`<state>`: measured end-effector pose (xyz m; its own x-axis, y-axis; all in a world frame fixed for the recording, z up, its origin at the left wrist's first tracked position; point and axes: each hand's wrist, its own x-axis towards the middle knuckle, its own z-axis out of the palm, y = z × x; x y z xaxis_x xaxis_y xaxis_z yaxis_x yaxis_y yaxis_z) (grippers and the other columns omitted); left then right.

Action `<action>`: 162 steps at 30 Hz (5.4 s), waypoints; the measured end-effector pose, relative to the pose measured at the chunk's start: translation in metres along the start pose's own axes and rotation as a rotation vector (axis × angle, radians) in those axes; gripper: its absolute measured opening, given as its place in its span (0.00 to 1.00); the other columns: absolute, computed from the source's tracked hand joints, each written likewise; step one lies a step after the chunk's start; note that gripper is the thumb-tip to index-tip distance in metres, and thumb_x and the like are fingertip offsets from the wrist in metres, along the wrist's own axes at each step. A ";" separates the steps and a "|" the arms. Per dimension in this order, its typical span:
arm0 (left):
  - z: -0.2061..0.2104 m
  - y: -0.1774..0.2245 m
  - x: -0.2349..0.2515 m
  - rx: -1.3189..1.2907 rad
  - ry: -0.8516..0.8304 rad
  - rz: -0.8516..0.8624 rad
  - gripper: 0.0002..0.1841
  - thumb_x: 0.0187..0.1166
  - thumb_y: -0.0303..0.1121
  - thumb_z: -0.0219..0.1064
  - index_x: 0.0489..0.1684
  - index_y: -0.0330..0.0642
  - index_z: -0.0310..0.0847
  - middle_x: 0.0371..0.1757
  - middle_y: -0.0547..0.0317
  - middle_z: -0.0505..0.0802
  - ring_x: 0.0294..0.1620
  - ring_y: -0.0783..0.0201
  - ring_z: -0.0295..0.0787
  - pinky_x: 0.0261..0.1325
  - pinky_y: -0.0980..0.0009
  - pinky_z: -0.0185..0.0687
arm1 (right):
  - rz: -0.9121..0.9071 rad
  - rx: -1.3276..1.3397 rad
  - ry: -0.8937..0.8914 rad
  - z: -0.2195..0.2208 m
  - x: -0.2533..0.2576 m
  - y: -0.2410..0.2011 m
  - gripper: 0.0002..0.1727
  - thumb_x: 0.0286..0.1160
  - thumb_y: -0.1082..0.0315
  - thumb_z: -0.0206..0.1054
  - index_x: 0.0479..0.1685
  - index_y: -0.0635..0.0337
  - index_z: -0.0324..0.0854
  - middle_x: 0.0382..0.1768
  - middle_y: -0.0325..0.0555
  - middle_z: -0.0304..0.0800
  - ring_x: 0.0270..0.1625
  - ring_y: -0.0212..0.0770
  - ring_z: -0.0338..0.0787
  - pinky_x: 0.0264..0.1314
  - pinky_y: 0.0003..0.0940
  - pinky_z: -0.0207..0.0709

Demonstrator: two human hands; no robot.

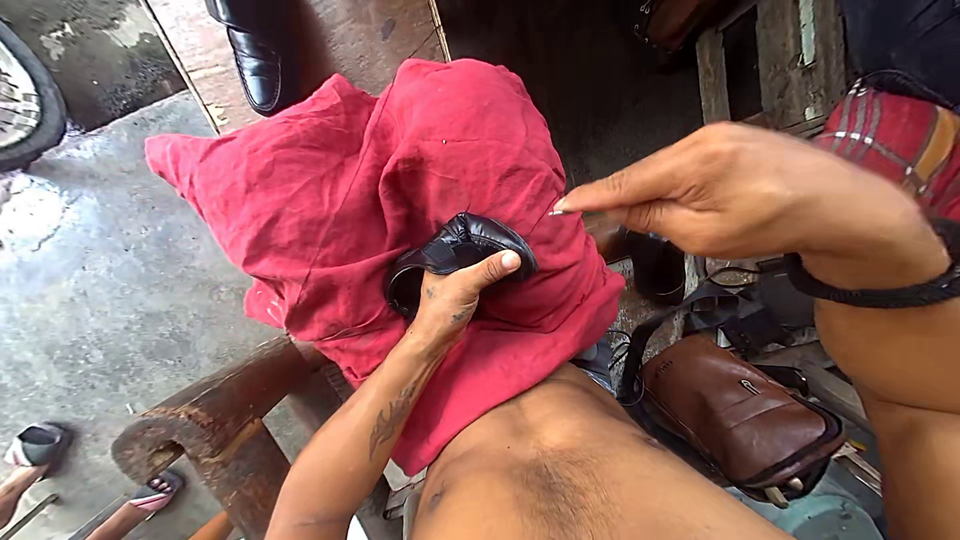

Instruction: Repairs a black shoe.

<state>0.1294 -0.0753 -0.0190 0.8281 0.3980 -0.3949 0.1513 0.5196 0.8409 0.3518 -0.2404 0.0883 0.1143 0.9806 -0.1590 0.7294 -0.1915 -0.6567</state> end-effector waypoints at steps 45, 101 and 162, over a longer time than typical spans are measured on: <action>0.006 0.014 -0.004 0.071 0.093 -0.090 0.16 0.69 0.34 0.82 0.54 0.46 0.90 0.48 0.59 0.96 0.50 0.64 0.94 0.57 0.61 0.91 | 0.045 -0.541 -0.310 0.037 0.049 -0.037 0.11 0.88 0.65 0.52 0.46 0.53 0.81 0.22 0.48 0.81 0.25 0.56 0.87 0.21 0.53 0.73; -0.047 0.018 0.015 0.496 -0.334 -0.095 0.08 0.72 0.21 0.69 0.43 0.44 0.87 0.36 0.66 0.91 0.36 0.76 0.87 0.42 0.75 0.84 | -0.290 -0.425 -0.121 -0.013 0.031 0.007 0.19 0.77 0.59 0.58 0.56 0.46 0.93 0.35 0.37 0.89 0.26 0.39 0.87 0.21 0.42 0.77; -0.041 0.016 0.007 0.393 -0.118 -0.126 0.13 0.74 0.21 0.69 0.46 0.54 0.83 0.36 0.78 0.91 0.40 0.84 0.87 0.44 0.83 0.85 | 0.008 0.516 0.366 0.092 -0.004 0.020 0.07 0.79 0.73 0.64 0.41 0.61 0.89 0.54 0.43 0.86 0.51 0.30 0.87 0.51 0.24 0.85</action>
<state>0.1156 -0.0330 -0.0234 0.8424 0.2485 -0.4781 0.4308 0.2221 0.8747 0.3040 -0.2514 0.0082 0.4083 0.9121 0.0372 0.3190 -0.1043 -0.9420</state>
